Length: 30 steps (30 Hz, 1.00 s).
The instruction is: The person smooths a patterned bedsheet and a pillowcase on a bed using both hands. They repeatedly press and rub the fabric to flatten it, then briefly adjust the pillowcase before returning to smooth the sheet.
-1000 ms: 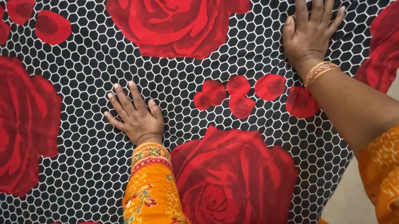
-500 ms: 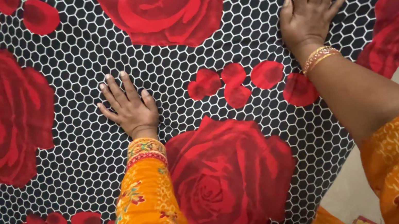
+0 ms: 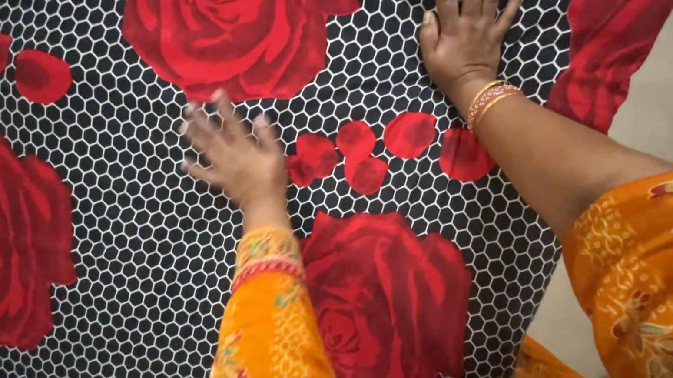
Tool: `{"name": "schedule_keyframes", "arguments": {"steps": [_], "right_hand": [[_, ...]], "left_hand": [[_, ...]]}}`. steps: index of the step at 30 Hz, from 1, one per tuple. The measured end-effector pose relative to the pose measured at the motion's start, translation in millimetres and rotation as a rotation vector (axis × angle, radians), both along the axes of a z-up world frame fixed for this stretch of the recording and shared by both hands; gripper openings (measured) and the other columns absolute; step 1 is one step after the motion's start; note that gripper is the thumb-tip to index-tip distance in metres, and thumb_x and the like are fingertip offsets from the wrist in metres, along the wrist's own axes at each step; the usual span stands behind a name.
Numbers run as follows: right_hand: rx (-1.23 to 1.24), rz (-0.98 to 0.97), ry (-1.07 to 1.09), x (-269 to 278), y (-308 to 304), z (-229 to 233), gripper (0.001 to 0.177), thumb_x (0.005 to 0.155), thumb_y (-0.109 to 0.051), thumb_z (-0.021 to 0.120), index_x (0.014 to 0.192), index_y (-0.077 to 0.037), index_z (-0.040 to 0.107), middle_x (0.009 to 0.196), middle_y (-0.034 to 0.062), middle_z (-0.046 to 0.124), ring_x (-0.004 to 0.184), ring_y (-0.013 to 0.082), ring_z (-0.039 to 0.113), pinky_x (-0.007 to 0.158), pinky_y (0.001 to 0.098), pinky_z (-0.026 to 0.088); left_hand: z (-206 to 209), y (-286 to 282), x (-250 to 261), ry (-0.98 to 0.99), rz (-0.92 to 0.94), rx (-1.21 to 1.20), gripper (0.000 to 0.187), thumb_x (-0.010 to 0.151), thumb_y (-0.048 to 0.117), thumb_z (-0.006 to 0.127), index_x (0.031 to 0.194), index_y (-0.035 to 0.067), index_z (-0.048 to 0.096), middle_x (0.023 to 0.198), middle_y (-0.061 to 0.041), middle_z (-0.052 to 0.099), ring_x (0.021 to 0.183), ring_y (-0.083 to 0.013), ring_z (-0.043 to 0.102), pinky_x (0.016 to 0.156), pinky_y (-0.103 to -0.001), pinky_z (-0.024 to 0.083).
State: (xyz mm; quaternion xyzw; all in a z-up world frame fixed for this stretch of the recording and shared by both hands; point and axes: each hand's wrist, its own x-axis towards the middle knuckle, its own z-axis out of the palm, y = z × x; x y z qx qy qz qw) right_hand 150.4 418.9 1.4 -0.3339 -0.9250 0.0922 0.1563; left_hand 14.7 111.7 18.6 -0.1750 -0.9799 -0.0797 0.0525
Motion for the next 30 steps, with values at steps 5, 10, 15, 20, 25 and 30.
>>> {"name": "schedule_keyframes", "arguments": {"steps": [5,10,15,20,25,30], "right_hand": [[0.0,-0.005,0.0,0.6,-0.2,-2.0,0.063,0.109,-0.034,0.051,0.169,-0.024,0.035,0.174,0.0147,0.019,0.16,0.0406,0.009,0.121,0.0701,0.0],[0.007,-0.003,-0.006,2.7,0.2,-3.3,0.062,0.109,-0.035,0.052,0.168,-0.024,0.036,0.174,0.0147,0.019,0.16,0.0407,0.01,0.122,0.0704,0.0],[0.003,-0.004,-0.014,-1.3,-2.3,-1.0,0.064,0.109,-0.034,0.052,0.17,-0.024,0.035,0.175,0.0151,0.019,0.16,0.0417,0.01,0.122,0.0716,0.001],[-0.047,0.0,-0.013,3.7,1.0,7.1,0.062,0.11,-0.035,0.052,0.169,-0.024,0.036,0.175,0.0141,0.019,0.161,0.0406,0.009,0.122,0.0713,0.001],[-0.079,0.094,-0.023,-18.8,-13.0,38.2,0.066,0.106,-0.033,0.051,0.169,-0.024,0.035,0.176,0.0162,0.014,0.162,0.0387,0.005,0.122,0.0725,-0.001],[-0.062,0.33,-0.153,-55.7,-2.8,41.8,0.06,0.106,-0.048,0.045,0.16,-0.025,0.038,0.172,0.0123,0.016,0.157,0.0355,0.006,0.117,0.0735,-0.002]], "left_hand": [[3.6,100.7,24.8,0.006,-0.217,0.023,0.071,0.105,0.062,0.042,0.165,0.032,0.02,0.173,-0.01,0.011,0.16,-0.0334,0.012,0.12,-0.076,0.008],[-3.2,124.7,35.2,0.083,-0.205,0.052,0.069,0.102,0.055,0.046,0.164,0.034,0.025,0.173,-0.008,0.018,0.161,-0.0334,0.018,0.122,-0.072,0.013],[-12.7,119.8,29.4,0.091,-0.202,0.081,0.069,0.099,0.052,0.049,0.162,0.033,0.029,0.172,-0.005,0.021,0.16,-0.0309,0.02,0.123,-0.071,0.013],[-32.8,120.8,31.4,0.098,-0.213,0.102,0.069,0.098,0.048,0.05,0.163,0.033,0.03,0.173,-0.004,0.021,0.161,-0.0297,0.02,0.125,-0.07,0.012],[-37.6,116.8,20.2,0.128,-0.23,0.134,0.069,0.097,0.047,0.05,0.162,0.031,0.032,0.171,-0.007,0.022,0.159,-0.0323,0.02,0.123,-0.07,0.011],[-40.6,118.3,26.1,0.112,-0.245,0.102,0.07,0.096,0.044,0.05,0.162,0.028,0.035,0.172,-0.01,0.024,0.159,-0.0344,0.022,0.122,-0.07,0.011]]}}
